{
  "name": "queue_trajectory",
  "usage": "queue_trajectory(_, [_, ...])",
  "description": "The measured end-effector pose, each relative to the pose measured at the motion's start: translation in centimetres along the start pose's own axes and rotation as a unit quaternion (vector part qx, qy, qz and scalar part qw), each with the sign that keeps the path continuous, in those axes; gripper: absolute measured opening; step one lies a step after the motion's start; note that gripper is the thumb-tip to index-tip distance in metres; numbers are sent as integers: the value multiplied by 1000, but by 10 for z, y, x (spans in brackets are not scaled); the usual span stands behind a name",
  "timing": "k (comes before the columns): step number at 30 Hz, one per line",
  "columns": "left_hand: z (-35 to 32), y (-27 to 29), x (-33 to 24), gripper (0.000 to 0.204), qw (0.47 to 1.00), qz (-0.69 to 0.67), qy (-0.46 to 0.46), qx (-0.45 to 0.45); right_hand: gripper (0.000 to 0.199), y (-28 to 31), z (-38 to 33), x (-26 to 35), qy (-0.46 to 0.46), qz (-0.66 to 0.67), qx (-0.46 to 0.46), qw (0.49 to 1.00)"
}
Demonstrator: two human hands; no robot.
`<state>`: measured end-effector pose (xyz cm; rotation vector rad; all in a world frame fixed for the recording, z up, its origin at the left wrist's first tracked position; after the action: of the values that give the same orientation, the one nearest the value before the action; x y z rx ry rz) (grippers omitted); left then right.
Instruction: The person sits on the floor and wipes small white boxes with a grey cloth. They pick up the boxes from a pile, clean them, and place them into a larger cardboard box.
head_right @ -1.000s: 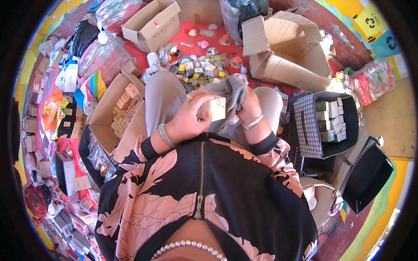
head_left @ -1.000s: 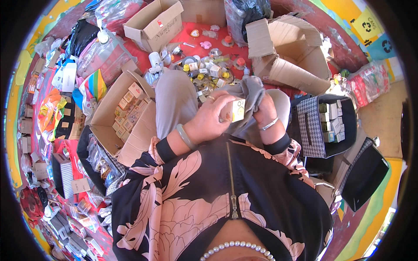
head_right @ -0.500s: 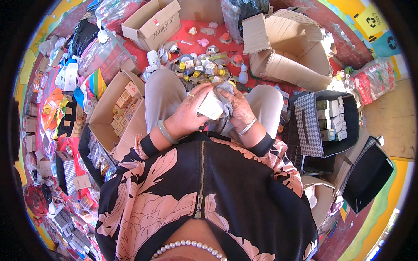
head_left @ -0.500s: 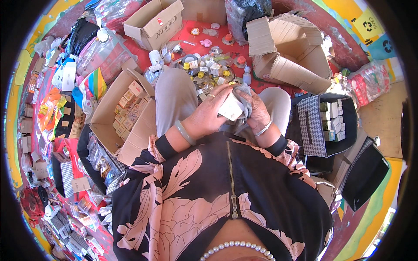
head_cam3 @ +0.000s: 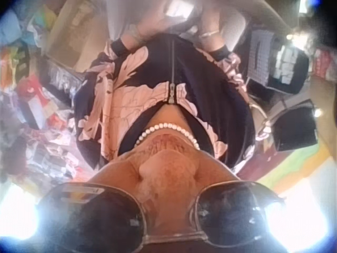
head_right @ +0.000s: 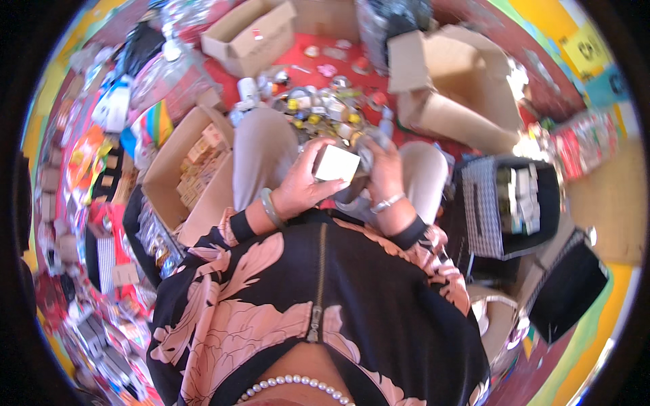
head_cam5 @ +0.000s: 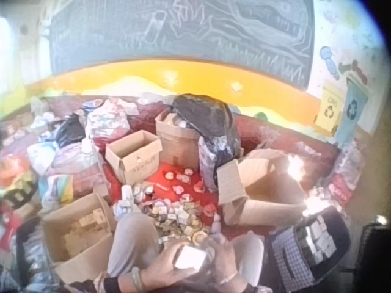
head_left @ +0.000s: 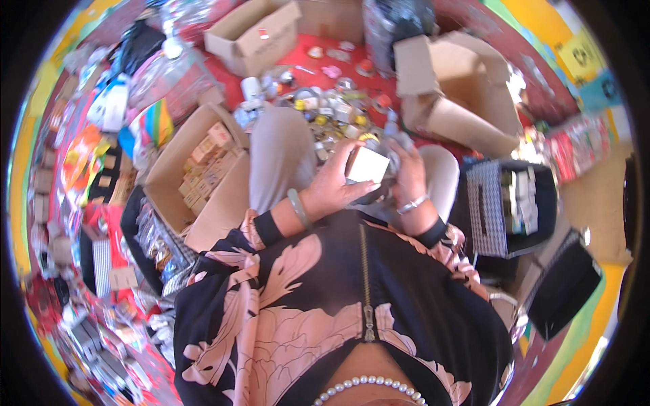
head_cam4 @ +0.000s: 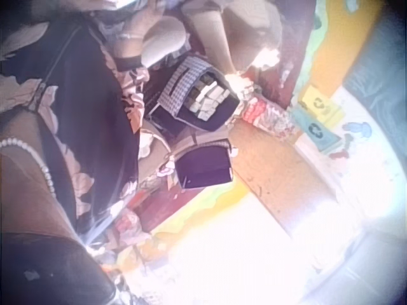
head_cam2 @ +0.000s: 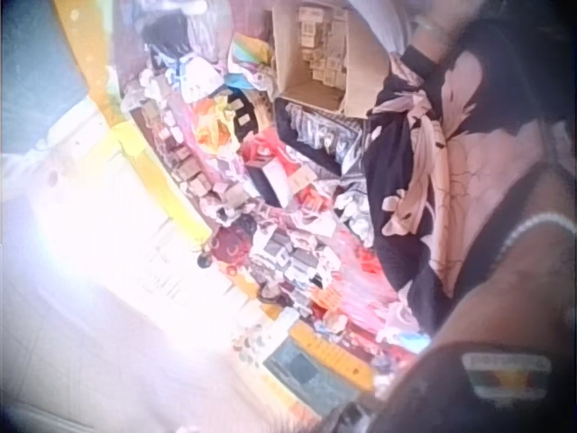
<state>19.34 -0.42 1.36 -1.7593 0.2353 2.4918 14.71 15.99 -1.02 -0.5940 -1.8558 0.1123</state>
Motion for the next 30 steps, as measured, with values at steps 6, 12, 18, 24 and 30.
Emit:
queue_trajectory(6, [7,77,-5,63,942,-262,95,-185,17,58,49,-14,-37,-16,54,998])
queue_trajectory(12, [-45,211,-13,56,836,-435,17,-335,14,46,44,-33,-134,-59,99,984])
queue_trajectory(18, [-136,360,73,58,839,-44,152,-521,14,56,65,-48,-176,-76,57,980])
queue_trajectory(24, [-191,406,157,40,605,547,456,-355,17,51,73,-58,-210,-124,80,966])
queue_trajectory(30, [-187,410,194,38,616,405,540,-405,22,55,82,-66,-226,-164,64,958])
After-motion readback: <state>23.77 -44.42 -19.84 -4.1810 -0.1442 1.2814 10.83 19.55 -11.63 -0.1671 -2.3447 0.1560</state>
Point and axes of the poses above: each hand's wrist, its own z-axis towards the middle knuckle, its own y-axis out of the back of the hand, x = y × z, the point moved 2 cm from there along z, towards the middle knuckle, and after that the axes turned 6 degrees about -x, right-handed, at the moved point
